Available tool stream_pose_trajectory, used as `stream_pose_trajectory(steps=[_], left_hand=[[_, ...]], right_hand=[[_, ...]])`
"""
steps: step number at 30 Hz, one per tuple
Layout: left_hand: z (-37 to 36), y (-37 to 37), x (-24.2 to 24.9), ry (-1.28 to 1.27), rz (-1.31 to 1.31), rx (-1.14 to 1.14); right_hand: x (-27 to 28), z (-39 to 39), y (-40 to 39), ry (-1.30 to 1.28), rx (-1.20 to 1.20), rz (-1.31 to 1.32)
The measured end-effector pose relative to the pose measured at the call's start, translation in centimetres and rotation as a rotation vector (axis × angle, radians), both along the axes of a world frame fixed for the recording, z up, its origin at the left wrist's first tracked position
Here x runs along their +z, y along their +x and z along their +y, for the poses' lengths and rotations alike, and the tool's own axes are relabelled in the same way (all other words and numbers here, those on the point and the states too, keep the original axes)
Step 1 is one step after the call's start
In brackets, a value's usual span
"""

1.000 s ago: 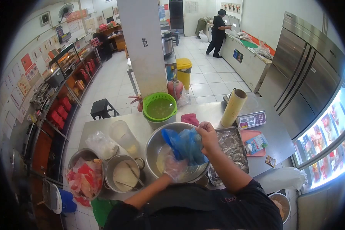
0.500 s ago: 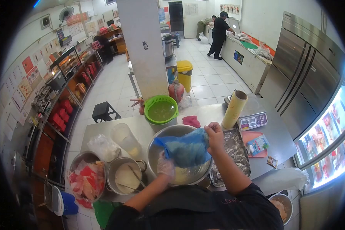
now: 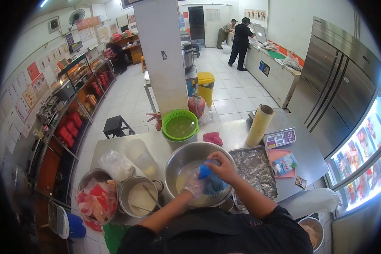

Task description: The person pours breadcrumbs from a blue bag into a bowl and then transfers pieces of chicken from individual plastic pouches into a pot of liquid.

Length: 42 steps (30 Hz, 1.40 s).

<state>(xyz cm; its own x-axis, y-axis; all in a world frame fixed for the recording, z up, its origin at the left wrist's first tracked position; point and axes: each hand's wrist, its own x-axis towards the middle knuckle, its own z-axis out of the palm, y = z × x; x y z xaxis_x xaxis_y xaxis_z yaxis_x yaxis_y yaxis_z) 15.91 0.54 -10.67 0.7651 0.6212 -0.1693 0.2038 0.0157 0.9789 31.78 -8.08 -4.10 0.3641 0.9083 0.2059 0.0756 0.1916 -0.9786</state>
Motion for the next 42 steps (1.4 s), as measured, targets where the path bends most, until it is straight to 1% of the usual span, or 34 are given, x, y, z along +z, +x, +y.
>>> stream_pose_trajectory(steps=[1, 3, 5, 6, 8, 10, 11, 12, 13, 14, 16, 17, 19, 20, 22, 24, 25, 26, 27, 28, 30, 34, 36, 37, 39, 41, 42], left_hand=[[0.0, -0.1, 0.1, 0.004, 0.024, -0.004], [0.2, 0.0, -2.5, -0.122, 0.005, 0.056], [0.6, -0.1, -5.0, -0.129, 0.046, 0.087], [0.9, -0.3, -5.9, -0.074, 0.094, 0.092], [1.2, -0.1, -5.8, -0.042, 0.068, 0.110], [0.2, -0.4, -3.2, -0.092, -0.076, 0.132], [-0.3, -0.4, -1.5, -0.010, 0.027, 0.116], [-1.0, -0.4, 1.7, 0.070, 0.133, 0.100], [-1.4, -0.3, 3.3, 0.150, 0.240, 0.085], [-1.2, -0.2, 2.5, 0.142, 0.179, 0.088], [-0.8, -0.1, 1.9, 0.129, 0.056, 0.101], [-0.4, -0.2, 1.7, 0.126, 0.050, 0.074], [-0.9, -1.1, 6.9, 0.116, 0.044, 0.017], [-1.0, -1.3, 8.2, 0.012, -0.013, 0.054], [-1.1, -1.6, 10.0, -0.199, -0.123, 0.127], [-0.4, -2.1, 11.3, -0.133, -0.157, 0.219], [0.0, -2.4, 11.7, -0.101, -0.173, 0.263], [0.5, -2.5, 11.2, -0.239, -0.272, 0.267], [1.2, -2.5, 10.2, -0.381, -0.368, 0.273], [1.5, -2.5, 9.5, -0.522, -0.463, 0.281], [1.5, -2.6, 8.4, -0.542, -0.478, 0.247], [1.6, -2.6, 7.8, -0.603, -0.473, 0.174], [1.9, -3.0, 8.4, -0.535, -0.407, 0.130], [1.9, -3.3, 8.7, -0.504, -0.370, 0.108], [1.5, -3.3, 9.5, -0.541, -0.389, 0.121], [1.0, -3.4, 10.0, -0.597, -0.453, 0.162], [0.7, -3.3, 10.2, -0.632, -0.508, 0.197]], right_hand=[[0.1, -0.6, 0.5, -0.033, -0.016, -0.108], [0.4, -2.2, 1.7, -0.096, -0.051, -0.322], [-2.7, -3.7, 3.5, -0.207, -0.033, -0.420], [-4.8, -4.2, 4.7, -0.261, -0.025, -0.472], [-8.6, -5.0, 7.1, -0.619, 0.218, -0.825], [-8.5, -6.2, 4.8, -0.575, 0.152, -1.018], [-8.1, -6.5, 3.8, -0.556, 0.119, -1.111], [-8.3, -6.4, 3.4, -0.597, 0.104, -1.123], [-8.4, -6.3, 3.0, -0.639, 0.091, -1.134], [-8.6, -6.1, 2.6, -0.679, 0.079, -1.146], [-7.5, -6.4, 1.3, -0.771, -0.034, -1.313], [-7.1, -6.4, 0.9, -0.815, -0.094, -1.397], [-7.1, -6.3, 1.0, -0.687, -0.125, -1.333], [-7.3, -6.4, 1.0, -0.625, -0.139, -1.298], [-7.4, -5.9, 1.8, -0.592, -0.055, -1.163], [-7.9, -5.2, 3.2, -0.565, 0.009, -1.005], [-8.1, -5.0, 4.0, -0.554, 0.033, -0.915], [-8.5, -4.9, 4.4, -0.545, 0.058, -0.824], [-8.6, -4.9, 4.1, -0.504, -0.019, -0.865], [-7.8, -5.0, 3.8, -0.476, 0.013, -0.823], [-6.2, -4.9, 3.5, -0.415, 0.072, -0.737], [-6.2, -4.6, 3.3, -0.352, 0.008, -0.652], [-5.7, -4.3, 3.3, -0.296, 0.020, -0.581], [-5.2, -4.1, 3.3, -0.375, 0.050, -0.675], [-4.3, -3.9, 2.9, -0.537, 0.113, -0.857], [-6.1, -4.1, 3.9, -0.355, 0.172, -0.593], [-6.0, -4.2, 4.2, -0.261, 0.198, -0.463]])
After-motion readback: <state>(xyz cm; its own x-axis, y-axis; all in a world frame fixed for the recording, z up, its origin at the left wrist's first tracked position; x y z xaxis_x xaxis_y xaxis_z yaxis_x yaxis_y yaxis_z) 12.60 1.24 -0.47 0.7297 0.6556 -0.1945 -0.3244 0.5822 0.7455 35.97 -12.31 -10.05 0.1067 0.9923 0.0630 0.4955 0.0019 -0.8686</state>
